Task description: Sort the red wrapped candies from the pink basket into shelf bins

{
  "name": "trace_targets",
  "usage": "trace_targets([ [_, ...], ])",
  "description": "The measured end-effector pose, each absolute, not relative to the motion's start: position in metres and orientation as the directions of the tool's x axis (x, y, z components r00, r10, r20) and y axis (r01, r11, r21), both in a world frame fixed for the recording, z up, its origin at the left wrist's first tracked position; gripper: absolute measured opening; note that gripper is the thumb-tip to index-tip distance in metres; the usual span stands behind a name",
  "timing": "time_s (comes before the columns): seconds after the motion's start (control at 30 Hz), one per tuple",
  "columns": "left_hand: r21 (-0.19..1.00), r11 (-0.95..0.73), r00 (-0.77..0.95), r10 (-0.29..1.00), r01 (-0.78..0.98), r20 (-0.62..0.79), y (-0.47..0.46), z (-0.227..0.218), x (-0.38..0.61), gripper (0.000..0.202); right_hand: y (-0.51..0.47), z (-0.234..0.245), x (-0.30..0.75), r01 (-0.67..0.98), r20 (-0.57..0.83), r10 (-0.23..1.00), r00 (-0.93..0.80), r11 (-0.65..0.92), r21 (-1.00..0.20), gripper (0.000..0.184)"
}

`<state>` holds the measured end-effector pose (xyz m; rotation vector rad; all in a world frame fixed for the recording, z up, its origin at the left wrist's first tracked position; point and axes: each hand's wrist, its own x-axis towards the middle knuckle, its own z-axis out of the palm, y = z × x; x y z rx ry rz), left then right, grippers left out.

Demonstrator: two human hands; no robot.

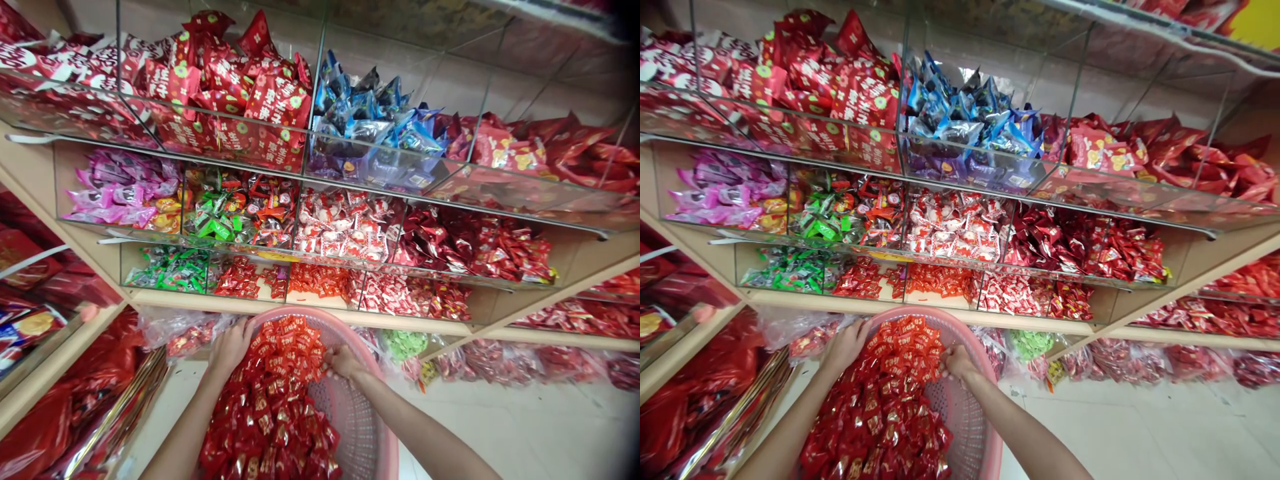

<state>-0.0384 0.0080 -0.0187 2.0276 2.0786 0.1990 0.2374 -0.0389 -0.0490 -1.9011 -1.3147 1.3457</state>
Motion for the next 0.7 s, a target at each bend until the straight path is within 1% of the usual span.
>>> trace_targets([
  [0.13,0.261,0.022,-0.006,0.998,0.965,-0.062,0.008,-0.02,-0.039,0.059,-0.038,-0.052,0.231,0.336,-0.567,0.82,0.079,-0.557,-0.76,0.022],
  [0.3,0.276,0.045,-0.024,0.997,0.96,-0.078,0.007,-0.016,-0.038,0.059,-0.036,-0.054,0.225,0.254,-0.581,0.806,0.116,-0.59,-0.767,0.022],
  [0.6,0.29,0.036,-0.014,0.997,0.956,-0.077,0.006,-0.01,-0.037,0.056,-0.037,-0.059,0.227,0.269,-0.551,0.83,0.088,-0.553,-0.789,0.03],
  [0.67,0.289,0.034,-0.011,0.997,0.957,-0.08,0.006,-0.011,-0.037,0.056,-0.037,-0.06,0.231,0.317,-0.537,0.84,0.074,-0.53,-0.786,0.032],
  [0.7,0.288,0.035,-0.011,0.996,0.957,-0.084,0.006,-0.011,-0.037,0.055,-0.037,-0.059,0.234,0.37,-0.511,0.857,0.067,-0.497,-0.785,0.034],
])
